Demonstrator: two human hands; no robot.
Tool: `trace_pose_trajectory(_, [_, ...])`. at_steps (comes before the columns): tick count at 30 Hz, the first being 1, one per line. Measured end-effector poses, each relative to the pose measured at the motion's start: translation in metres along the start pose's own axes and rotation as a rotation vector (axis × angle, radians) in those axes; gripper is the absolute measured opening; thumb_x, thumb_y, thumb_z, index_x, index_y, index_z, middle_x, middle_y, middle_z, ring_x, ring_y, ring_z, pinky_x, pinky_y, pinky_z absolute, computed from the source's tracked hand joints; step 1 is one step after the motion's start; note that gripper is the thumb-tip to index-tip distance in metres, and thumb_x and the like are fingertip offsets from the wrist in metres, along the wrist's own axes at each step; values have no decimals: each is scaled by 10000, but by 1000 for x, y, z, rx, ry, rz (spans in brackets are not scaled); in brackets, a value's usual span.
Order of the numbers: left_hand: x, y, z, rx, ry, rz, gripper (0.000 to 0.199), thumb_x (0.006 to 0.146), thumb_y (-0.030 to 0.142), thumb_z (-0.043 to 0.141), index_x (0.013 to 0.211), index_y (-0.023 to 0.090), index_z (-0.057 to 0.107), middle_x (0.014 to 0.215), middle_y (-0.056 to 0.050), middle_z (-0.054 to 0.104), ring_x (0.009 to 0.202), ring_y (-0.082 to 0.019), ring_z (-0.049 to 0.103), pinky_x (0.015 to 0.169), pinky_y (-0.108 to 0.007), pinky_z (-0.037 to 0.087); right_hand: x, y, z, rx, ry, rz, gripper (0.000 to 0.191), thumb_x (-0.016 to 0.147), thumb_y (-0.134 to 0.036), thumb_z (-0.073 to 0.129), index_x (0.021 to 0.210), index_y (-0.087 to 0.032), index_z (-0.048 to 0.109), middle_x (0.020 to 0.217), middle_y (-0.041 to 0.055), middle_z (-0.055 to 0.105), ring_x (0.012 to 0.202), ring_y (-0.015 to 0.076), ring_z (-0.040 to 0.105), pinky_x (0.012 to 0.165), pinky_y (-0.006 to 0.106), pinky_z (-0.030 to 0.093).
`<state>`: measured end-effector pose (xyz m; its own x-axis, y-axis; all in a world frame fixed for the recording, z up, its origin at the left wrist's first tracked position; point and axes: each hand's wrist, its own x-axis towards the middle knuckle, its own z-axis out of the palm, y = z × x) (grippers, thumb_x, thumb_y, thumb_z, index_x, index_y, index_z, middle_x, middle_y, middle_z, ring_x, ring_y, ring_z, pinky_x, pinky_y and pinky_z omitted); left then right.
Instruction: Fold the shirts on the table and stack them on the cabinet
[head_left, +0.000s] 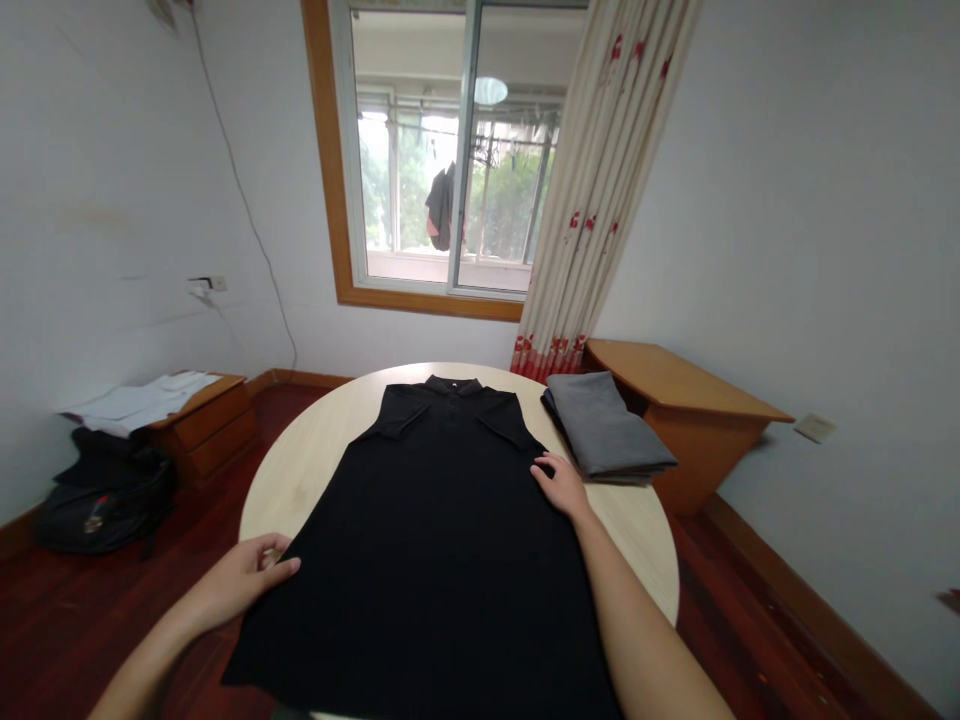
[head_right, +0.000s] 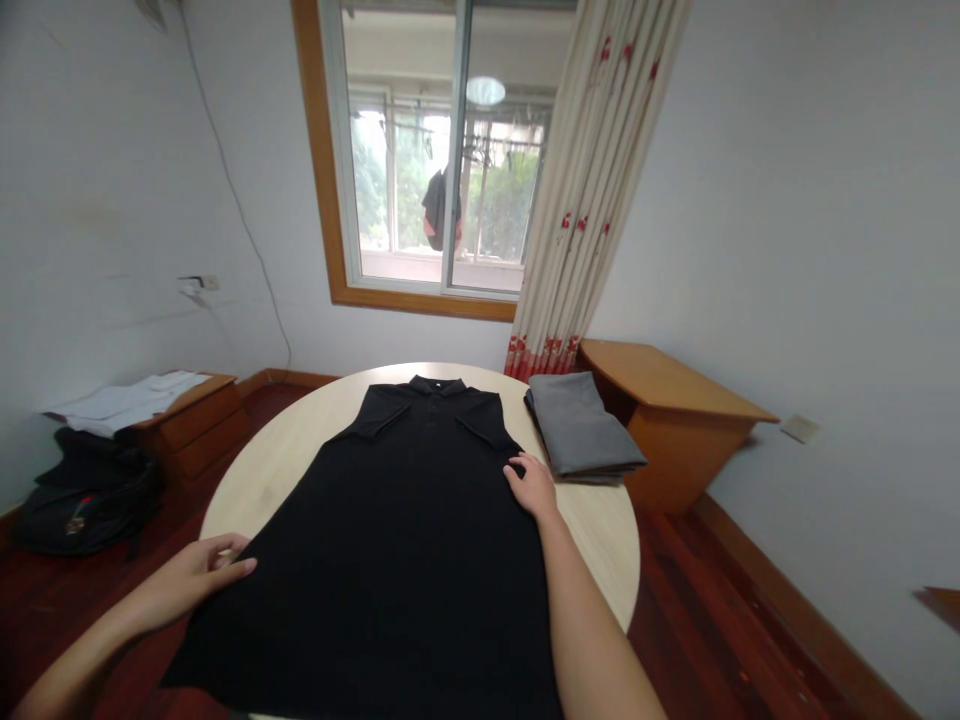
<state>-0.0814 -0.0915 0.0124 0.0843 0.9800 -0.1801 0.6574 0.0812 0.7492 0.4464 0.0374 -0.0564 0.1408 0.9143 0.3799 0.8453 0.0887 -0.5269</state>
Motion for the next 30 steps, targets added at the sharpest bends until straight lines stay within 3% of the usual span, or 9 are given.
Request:
trace_pose_trajectory(4, [3,2,0,-1,35,-18,564,546,734,638,732,201,646,529,45,448,561,-170,494,521,-248,382,0,-3,-1,-8,-9,27,338,866,-402,564,1063,-188,734,1325,130,631,1268,265,559,1097,436,403])
trace_pose_trajectory(9, [3,18,-1,-85,33,-82,555,522,663,711,850,215,718,646,-5,655,714,-270,665,614,-306,519,0,-5,-2,-23,-6,31,323,868,-398,565,1059,-202,737,1317,115,638,1264,254,561,1098,426,401])
trace_pose_trajectory(16, [12,57,8,-196,8,-52,646,662,588,679,1148,164,707,652,-18,666,666,-248,657,589,-304,509,0,-3,-1,-34,-10,25,340,864,-393,572,1072,-182,737,1317,128,632,1255,255,567,1095,408,407])
trace_pose_trajectory(20, [21,85,32,-196,-23,85,663,737,534,638,1262,129,653,617,18,574,612,-185,574,564,-269,443,1,-1,-1,-35,-25,33,348,863,-398,575,1080,-179,734,1333,131,622,1270,261,555,1103,425,399])
trace_pose_trajectory(23, [22,100,61,-197,-140,164,686,749,459,627,1329,95,598,610,56,488,584,-141,511,570,-250,405,1,0,-1,-29,-33,28,340,865,-400,570,1077,-190,733,1336,127,621,1280,263,548,1107,440,393])
trace_pose_trajectory(27, [19,104,100,-128,-362,155,756,761,368,595,1449,81,471,635,65,497,498,-125,504,507,-248,393,1,2,-1,-19,-31,18,338,858,-404,578,1074,-197,736,1333,126,623,1273,267,554,1100,447,402])
trace_pose_trajectory(30, [16,102,113,-94,-477,121,817,767,355,593,1513,103,374,663,58,546,436,-117,511,459,-245,394,2,3,-1,-14,-30,15,337,852,-409,588,1070,-201,738,1324,126,630,1265,269,560,1096,448,407])
